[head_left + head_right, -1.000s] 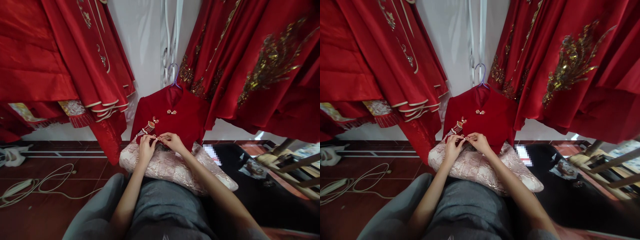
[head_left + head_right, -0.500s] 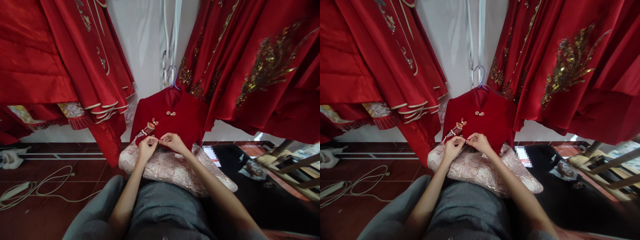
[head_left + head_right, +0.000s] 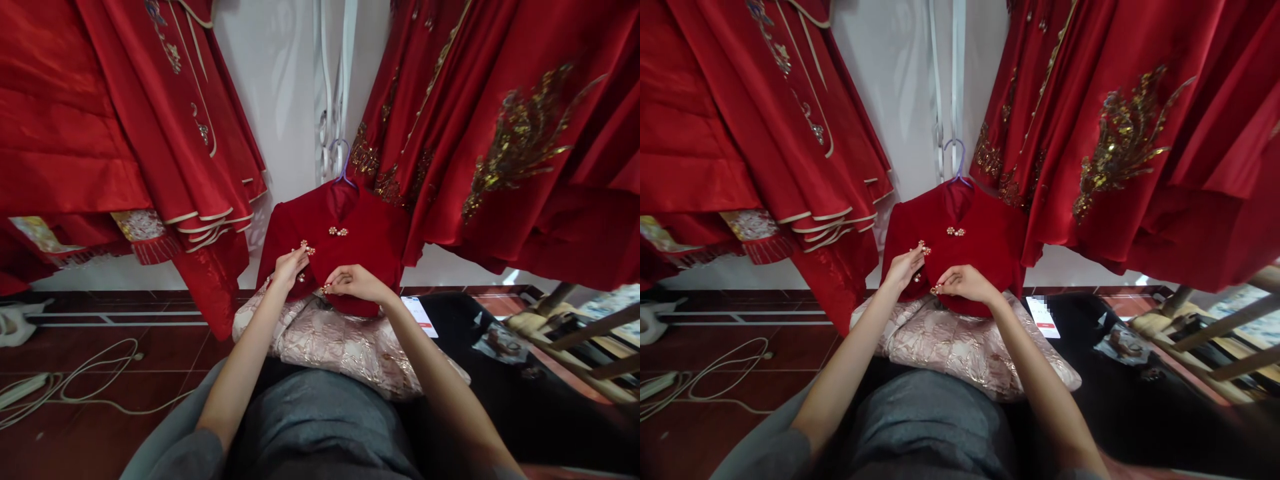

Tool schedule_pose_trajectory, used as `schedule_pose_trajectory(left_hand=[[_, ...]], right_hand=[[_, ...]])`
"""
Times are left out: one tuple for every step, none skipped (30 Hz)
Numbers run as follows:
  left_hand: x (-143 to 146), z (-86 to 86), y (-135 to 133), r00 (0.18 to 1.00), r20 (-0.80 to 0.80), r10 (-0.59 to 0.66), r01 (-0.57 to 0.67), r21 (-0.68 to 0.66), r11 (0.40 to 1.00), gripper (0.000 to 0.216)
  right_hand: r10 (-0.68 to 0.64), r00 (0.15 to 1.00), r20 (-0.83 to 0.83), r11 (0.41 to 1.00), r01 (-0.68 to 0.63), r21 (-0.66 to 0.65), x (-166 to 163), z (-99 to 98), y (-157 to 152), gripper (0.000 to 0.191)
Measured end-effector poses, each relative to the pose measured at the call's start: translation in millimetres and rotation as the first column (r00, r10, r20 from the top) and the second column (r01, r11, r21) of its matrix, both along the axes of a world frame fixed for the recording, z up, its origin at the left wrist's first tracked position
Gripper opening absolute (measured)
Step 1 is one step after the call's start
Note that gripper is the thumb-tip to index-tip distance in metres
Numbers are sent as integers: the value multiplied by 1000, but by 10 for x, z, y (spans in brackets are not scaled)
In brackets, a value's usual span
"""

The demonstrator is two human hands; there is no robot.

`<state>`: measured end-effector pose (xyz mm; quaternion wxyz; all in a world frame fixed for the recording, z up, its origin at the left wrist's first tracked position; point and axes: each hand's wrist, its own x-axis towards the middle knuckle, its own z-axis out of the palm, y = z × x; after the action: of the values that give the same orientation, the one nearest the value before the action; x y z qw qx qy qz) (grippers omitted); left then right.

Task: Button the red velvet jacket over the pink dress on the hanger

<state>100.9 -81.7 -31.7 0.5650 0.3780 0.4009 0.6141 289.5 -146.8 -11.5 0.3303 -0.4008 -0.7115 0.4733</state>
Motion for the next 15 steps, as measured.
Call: schedule_pose_trajectory(left_hand=[[0, 2, -1, 1000, -12, 1, -1, 3, 1000, 17], [-1, 5, -3, 1000, -24, 5, -5, 6, 1000, 19], [-2, 10, -5, 999, -33, 9, -9, 5, 1000, 20], [-2, 17, -8, 999, -36, 14, -14, 3, 1000, 20], [1, 23, -11, 999, -32, 19, -19, -2, 1000, 20], [5, 27, -11, 999, -24, 24, -24, -8, 1000, 20], [14, 28, -8, 999, -16, 31, -31, -10, 999, 21], [25, 24, -1, 999, -9, 43, -43, -7, 999, 22], [39, 14, 10, 998, -7, 57, -57, 0, 998, 24], [55, -1, 26, 997, -10, 73, -73, 10, 997, 25], [72, -20, 46, 996, -18, 92, -92, 22, 996, 26], [88, -41, 66, 993, -31, 116, -115, 32, 993, 26], [103, -62, 86, 989, -49, 140, -139, 39, 990, 25], [116, -79, 102, 984, -71, 163, -160, 42, 986, 24], [125, -89, 111, 979, -93, 181, -178, 43, 983, 23]], right_hand=[[5, 1000, -3, 1000, -5, -1, 6, -2, 5, 18], [10, 1000, -4, 1000, -10, -2, 13, -1, 9, 18], [16, 1000, -2, 1000, -16, -2, 19, 0, 12, 18], [20, 1000, 2, 1000, -20, -2, 24, 3, 14, 18], [22, 1000, 5, 1000, -22, -3, 27, 5, 15, 19], [26, 1000, 7, 1000, -26, -6, 28, 7, 16, 19], [30, 1000, 6, 999, -30, -12, 26, 6, 17, 20], [34, 999, 4, 999, -34, -20, 23, 2, 19, 22], [38, 999, 0, 999, -38, -29, 18, -4, 22, 23], [40, 999, -6, 998, -40, -38, 11, -13, 26, 25], [40, 999, -12, 998, -40, -46, 3, -25, 31, 27], [38, 999, -18, 998, -39, -53, -5, -38, 37, 28], [34, 999, -24, 998, -36, -59, -14, -51, 43, 28], [31, 999, -28, 997, -33, -64, -22, -63, 48, 28], [31, 999, -30, 997, -33, -68, -29, -73, 53, 28]])
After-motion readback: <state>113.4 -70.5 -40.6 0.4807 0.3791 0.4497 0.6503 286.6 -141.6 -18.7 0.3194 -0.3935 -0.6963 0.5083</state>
